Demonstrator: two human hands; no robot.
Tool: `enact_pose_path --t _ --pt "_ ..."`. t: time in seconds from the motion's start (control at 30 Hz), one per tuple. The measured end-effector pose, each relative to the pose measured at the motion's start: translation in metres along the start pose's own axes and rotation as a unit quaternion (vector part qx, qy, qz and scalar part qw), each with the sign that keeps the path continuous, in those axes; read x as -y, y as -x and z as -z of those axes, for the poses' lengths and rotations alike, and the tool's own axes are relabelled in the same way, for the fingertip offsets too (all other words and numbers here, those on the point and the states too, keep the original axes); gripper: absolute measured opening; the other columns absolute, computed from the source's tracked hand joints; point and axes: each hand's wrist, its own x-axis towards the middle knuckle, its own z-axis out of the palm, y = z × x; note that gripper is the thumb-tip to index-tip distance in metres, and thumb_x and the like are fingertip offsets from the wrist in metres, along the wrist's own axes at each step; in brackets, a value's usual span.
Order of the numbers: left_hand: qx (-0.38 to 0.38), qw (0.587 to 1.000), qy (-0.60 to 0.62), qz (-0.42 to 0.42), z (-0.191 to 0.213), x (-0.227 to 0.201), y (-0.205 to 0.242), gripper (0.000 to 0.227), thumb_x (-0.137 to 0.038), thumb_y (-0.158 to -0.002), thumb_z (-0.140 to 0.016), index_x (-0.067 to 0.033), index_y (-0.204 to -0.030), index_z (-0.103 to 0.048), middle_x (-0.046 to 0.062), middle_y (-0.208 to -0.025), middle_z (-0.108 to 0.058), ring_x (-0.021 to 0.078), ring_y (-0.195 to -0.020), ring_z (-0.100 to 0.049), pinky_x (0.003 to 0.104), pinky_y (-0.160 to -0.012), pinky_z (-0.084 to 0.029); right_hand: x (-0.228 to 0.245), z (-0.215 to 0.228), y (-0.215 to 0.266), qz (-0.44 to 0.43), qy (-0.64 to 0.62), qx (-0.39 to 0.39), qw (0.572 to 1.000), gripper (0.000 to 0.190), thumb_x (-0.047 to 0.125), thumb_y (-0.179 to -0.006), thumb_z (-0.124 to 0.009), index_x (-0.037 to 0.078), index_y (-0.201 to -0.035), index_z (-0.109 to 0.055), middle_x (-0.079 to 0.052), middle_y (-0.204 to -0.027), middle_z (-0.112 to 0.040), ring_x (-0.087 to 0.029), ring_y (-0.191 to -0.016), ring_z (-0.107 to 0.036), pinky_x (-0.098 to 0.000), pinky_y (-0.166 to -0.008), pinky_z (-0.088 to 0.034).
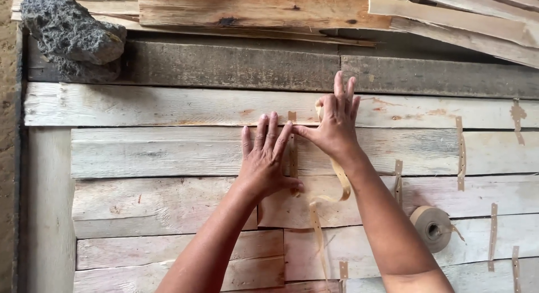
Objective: The person repeatedly applies short strips of adhesive tape onto a wooden plank surface. They tear strips from a roll, dip them into a container of brown paste, and press them onto the planks in a grid-like pattern. A utility knife is briefly handled but not used.
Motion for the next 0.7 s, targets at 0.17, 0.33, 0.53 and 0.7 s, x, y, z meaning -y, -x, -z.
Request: enact_pose_path --t 0.17,0.33,0.53,0.7 --pt "0.018 1.0 -0.023 0.004 0.005 -0.003 0.0 0.149 -0.073 -0.052 -0.089 -0.0228 -0.165 -0.005 0.019 -0.17 0.005 0.0388 -0.156 0.006 0.067 -0.119 0.004 0.015 0.001 0.019 -0.007 0.038 0.01 0.999 0.071 0.06 -0.074 -0.085 0.014 -0.11 -0.045 -0.022 -0.171 0.005 -0.048 -0.155 0.007 -0.0753 -0.118 -0.006" --pt "0.024 0.999 -0.046 0.005 0.009 -0.005 0.001 0.147 -0.075 -0.052 -0.087 -0.0261 -0.164 -0.007 0.019 -0.17 0.006 0.039 -0.155 0.007 0.068 -0.119 0.004 0.024 0.003 0.039 -0.002 0.047 0.037 0.998 0.065 0.045 -0.073 -0.087 0.016 -0.111 -0.043 -0.023 -0.17 0.009 -0.049 -0.154 0.007 -0.0774 -0.116 -0.007" --pt "0.04 0.999 -0.022 0.006 0.014 -0.003 -0.003 0.142 -0.074 -0.054 -0.087 -0.0279 -0.164 -0.01 0.02 -0.169 0.01 0.0406 -0.155 0.01 0.069 -0.118 0.005 0.029 0.005 0.064 0.004 0.047 0.056 0.997 0.073 0.046 -0.068 -0.092 0.016 -0.112 -0.042 -0.025 -0.17 0.009 -0.051 -0.154 0.004 -0.0776 -0.115 -0.01" --pt "0.021 0.998 0.031 -0.049 0.004 0.01 -0.002 0.108 -0.076 -0.071 -0.07 -0.0295 -0.16 -0.029 0.021 -0.169 0.007 0.0456 -0.155 0.01 0.072 -0.117 0.004 0.027 -0.002 0.081 -0.001 0.062 0.06 0.996 0.077 0.052 -0.067 -0.09 0.015 -0.114 -0.042 -0.023 -0.171 0.007 -0.049 -0.155 0.002 -0.0769 -0.115 -0.013"
